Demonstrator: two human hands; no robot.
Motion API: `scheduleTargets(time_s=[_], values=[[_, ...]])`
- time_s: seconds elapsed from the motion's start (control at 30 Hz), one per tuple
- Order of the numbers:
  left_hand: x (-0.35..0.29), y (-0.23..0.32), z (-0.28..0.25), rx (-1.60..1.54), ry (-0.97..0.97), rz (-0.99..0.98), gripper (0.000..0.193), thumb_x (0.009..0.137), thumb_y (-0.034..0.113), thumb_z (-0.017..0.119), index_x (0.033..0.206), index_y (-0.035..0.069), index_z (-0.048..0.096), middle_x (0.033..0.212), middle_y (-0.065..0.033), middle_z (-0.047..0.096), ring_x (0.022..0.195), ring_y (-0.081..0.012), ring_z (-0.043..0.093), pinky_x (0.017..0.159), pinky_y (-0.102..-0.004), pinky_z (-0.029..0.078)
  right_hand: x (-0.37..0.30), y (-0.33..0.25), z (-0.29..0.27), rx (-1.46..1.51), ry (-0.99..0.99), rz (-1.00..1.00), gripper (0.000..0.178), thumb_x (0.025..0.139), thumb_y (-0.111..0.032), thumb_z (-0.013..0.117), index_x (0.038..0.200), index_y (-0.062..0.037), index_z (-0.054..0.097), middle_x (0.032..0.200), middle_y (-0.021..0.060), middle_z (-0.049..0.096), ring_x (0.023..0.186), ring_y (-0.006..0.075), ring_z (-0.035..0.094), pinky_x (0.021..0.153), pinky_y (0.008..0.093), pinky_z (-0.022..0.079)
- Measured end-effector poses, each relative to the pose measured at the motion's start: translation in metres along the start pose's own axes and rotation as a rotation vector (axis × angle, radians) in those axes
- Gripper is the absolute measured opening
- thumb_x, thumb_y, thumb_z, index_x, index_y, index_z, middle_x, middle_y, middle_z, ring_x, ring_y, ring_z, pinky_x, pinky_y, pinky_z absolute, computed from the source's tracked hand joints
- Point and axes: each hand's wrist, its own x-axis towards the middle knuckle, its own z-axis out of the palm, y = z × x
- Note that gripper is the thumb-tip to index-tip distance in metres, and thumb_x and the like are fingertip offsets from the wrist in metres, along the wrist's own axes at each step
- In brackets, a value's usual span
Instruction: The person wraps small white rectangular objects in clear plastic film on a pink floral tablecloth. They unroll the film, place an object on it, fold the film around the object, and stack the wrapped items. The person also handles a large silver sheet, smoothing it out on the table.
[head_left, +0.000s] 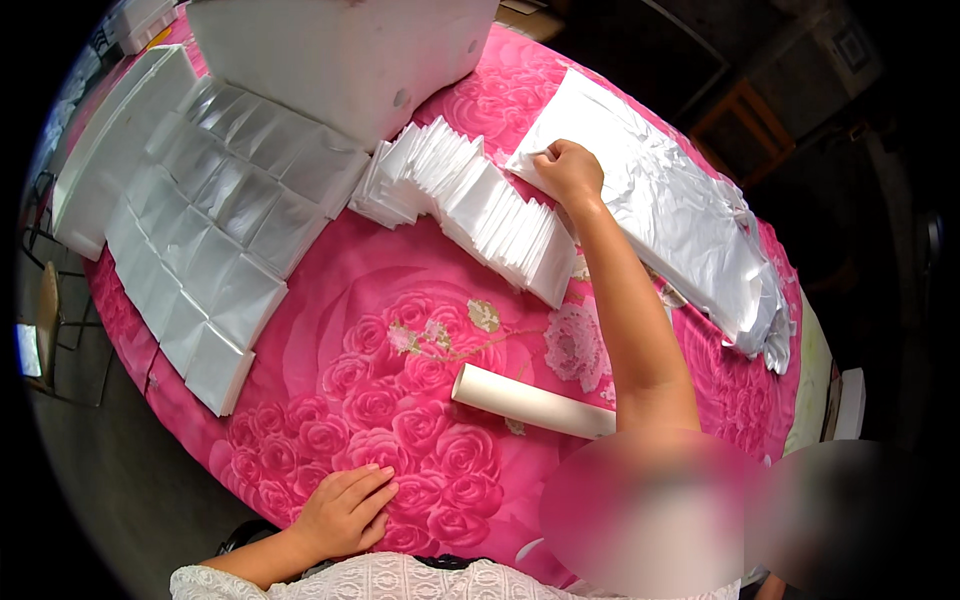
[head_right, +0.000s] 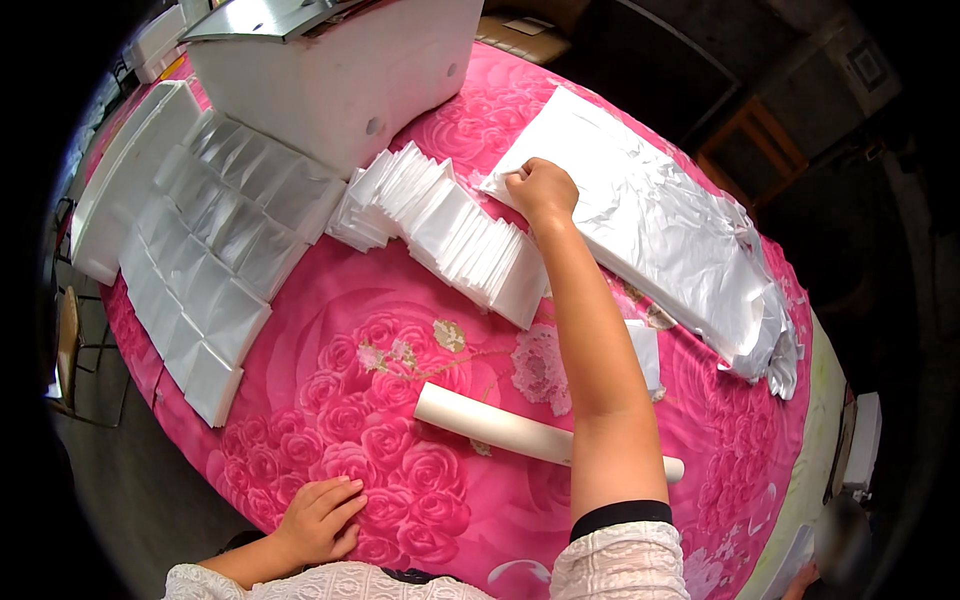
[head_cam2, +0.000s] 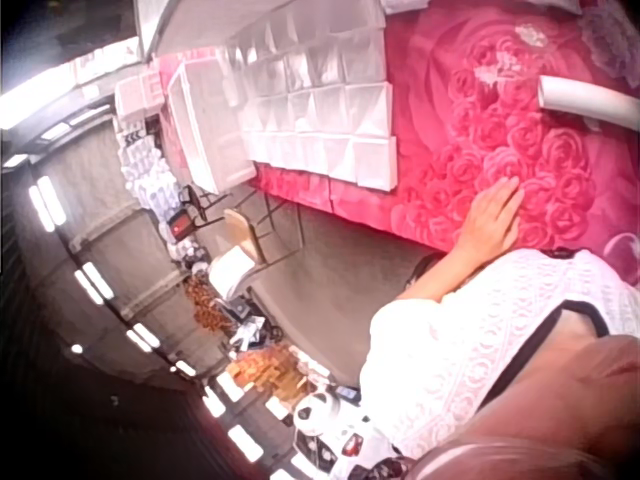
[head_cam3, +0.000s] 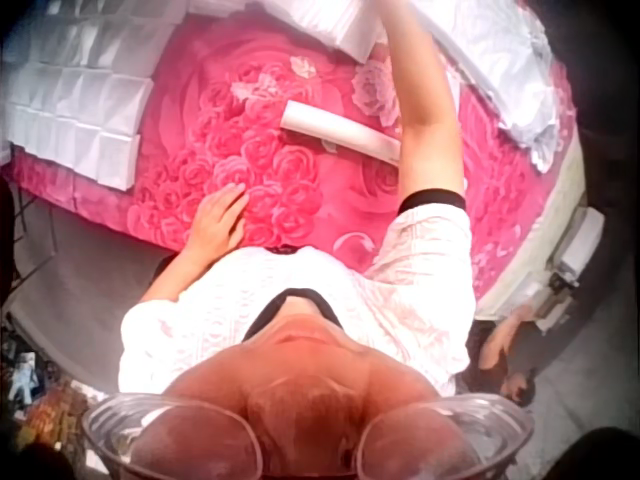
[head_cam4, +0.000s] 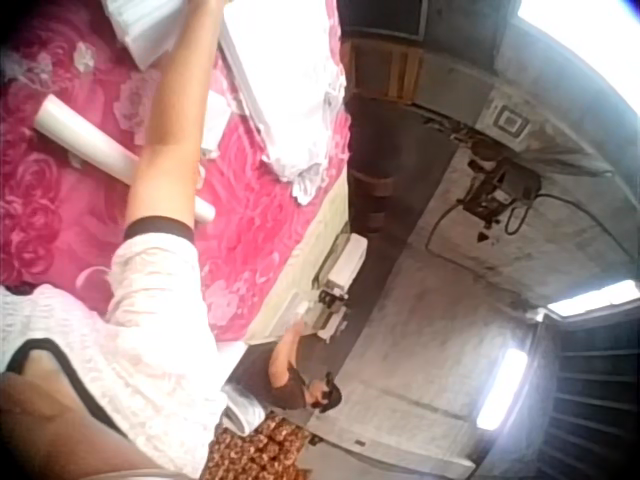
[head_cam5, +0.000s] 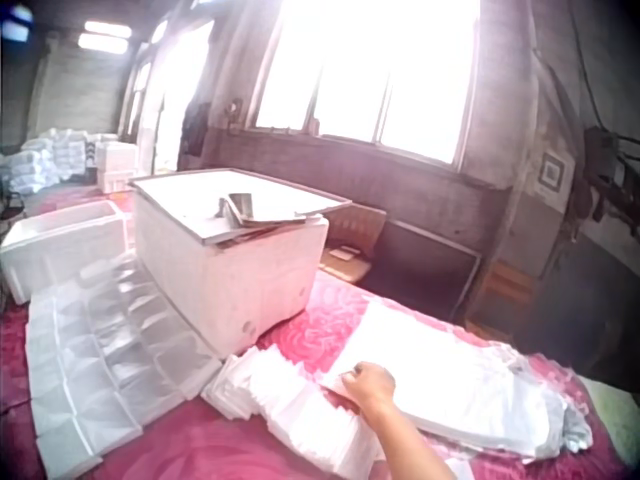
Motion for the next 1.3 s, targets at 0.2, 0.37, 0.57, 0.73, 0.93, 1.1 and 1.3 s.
scheduleTargets(time_s=[0.2,0.37,0.57,0.73,0.93,1.1,1.3], values=[[0.0,0.0,0.0,-0.001,0.006,-0.002,0.043,0.063,0.01,0.067,0.105,0.005,0.06,0.114,-0.0095,0.055,0.103,-0.0264,0.053,0.082,-0.037,0.045,0.009,0.027,0.005,0.311,-0.036,0.023,0.021,0.073,-0.024,0.058,0.081,-0.0059,0.066,0.074,0.0059,0.065,0.068,0.0178,0.06,0.067,0.0295,0.046],[0.001,0.0,0.0,-0.003,0.008,-0.005,0.042,0.062,0.01,0.067,0.104,0.006,0.06,0.114,-0.0095,0.056,0.103,-0.0264,0.054,0.081,-0.037,0.045,0.01,0.039,0.012,0.608,-0.023,0.001,0.017,0.075,-0.017,0.058,0.08,-0.0023,0.065,0.069,0.0026,0.061,0.063,0.0108,0.054,0.062,0.0248,0.043],[-0.004,-0.004,0.002,-0.121,0.05,-0.033,0.043,0.063,0.007,0.067,0.105,0.006,0.058,0.114,-0.0114,0.055,0.103,-0.0282,0.054,0.083,-0.0378,0.045,0.012,0.047,-0.001,0.955,-0.074,0.164,0.015,0.078,-0.016,0.057,0.084,-0.0032,0.062,0.066,-0.0026,0.055,0.058,0.0069,0.047,0.055,0.0219,0.039],[0.005,-0.012,-0.003,-0.202,0.159,-0.01,0.045,0.063,0.004,0.066,0.107,0.005,0.058,0.116,-0.0155,0.053,0.104,-0.0309,0.054,0.087,-0.0392,0.045,0.023,0.072,-0.018,1.154,0.077,0.209,0.01,0.079,-0.015,0.057,0.086,-0.0089,0.059,0.075,-0.0028,0.057,0.064,0.0087,0.051,0.061,0.0229,0.042],[0.091,-0.018,-0.047,-0.184,0.205,0.188,0.05,0.064,0.001,0.065,0.113,0.004,0.054,0.12,-0.0181,0.05,0.105,-0.0324,0.053,0.089,-0.0378,0.044,0.016,0.076,-0.047,1.126,0.118,0.204,0.011,0.081,-0.017,0.056,0.087,-0.0092,0.06,0.079,-0.0027,0.058,0.073,0.0094,0.052,0.072,0.0275,0.042],[0.242,-0.011,-0.067,-0.56,0.168,0.071,0.047,0.079,0.007,0.059,0.123,-0.002,0.045,0.125,-0.0192,0.046,0.118,-0.0258,0.046,0.095,-0.0343,0.04,0.022,0.068,-0.083,1.072,0.155,0.09,0.014,0.084,-0.017,0.055,0.091,-0.0069,0.062,0.08,-0.0005,0.06,0.073,0.0091,0.053,0.072,0.0256,0.042],[0.396,0.002,-0.025,-0.505,-0.004,-0.287,0.097,0.071,0.044,0.07,0.131,-0.016,0.023,0.133,-0.0315,0.033,0.124,-0.0337,0.039,0.098,-0.035,0.038,0.004,0.031,-0.128,0.748,0.145,-0.186,0.019,0.087,-0.016,0.057,0.094,0.0006,0.063,0.082,0.003,0.062,0.073,0.0083,0.053,0.067,0.0225,0.043]])
